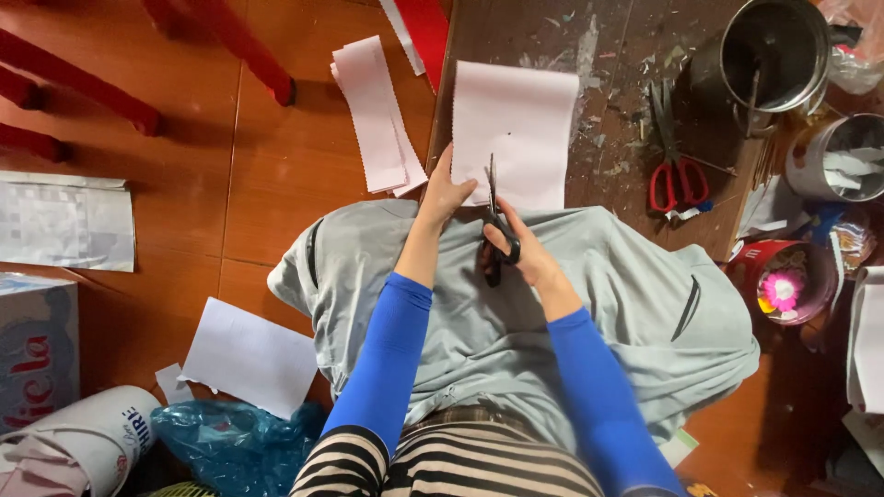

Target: Cutting strips of paper from a large sheet using scissors.

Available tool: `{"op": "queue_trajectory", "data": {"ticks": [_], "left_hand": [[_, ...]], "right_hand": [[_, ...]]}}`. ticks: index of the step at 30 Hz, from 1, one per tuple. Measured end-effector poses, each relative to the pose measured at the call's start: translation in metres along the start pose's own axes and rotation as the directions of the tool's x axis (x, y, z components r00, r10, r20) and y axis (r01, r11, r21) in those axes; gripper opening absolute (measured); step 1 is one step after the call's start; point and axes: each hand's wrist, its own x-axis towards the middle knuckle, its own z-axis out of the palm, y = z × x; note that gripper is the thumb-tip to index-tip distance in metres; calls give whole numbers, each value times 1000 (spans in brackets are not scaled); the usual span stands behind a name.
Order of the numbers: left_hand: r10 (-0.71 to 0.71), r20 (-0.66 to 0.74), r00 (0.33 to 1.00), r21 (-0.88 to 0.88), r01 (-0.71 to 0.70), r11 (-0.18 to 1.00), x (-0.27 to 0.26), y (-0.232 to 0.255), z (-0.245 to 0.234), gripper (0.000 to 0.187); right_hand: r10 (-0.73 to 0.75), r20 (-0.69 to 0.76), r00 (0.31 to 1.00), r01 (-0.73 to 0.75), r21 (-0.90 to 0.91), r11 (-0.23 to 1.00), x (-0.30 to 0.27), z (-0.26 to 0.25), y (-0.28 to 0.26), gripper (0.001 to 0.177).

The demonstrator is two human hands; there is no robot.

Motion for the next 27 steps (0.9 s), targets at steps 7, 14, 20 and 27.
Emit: {"op": "queue_trajectory", "data": {"ticks": [7, 14, 20, 27], "left_hand": [[39, -29, 999, 25, -38, 999, 9, -32, -4, 86], [-32, -8, 999, -40, 31, 999, -1, 7, -3, 84], [-20, -19, 1000, 31, 21, 999, 2, 2, -4, 83], [-176, 45, 983, -102, 180, 978, -5, 29, 1, 81]], "right_hand": [[-8, -133, 991, -9, -127, 992, 8, 14, -5, 76], [51, -80, 995, -52, -12, 999, 42, 1, -4, 75], [-125, -108, 986, 111, -125, 986, 44, 6, -2, 76], [58, -79, 995, -60, -21, 998, 76, -14, -11, 82]]}}
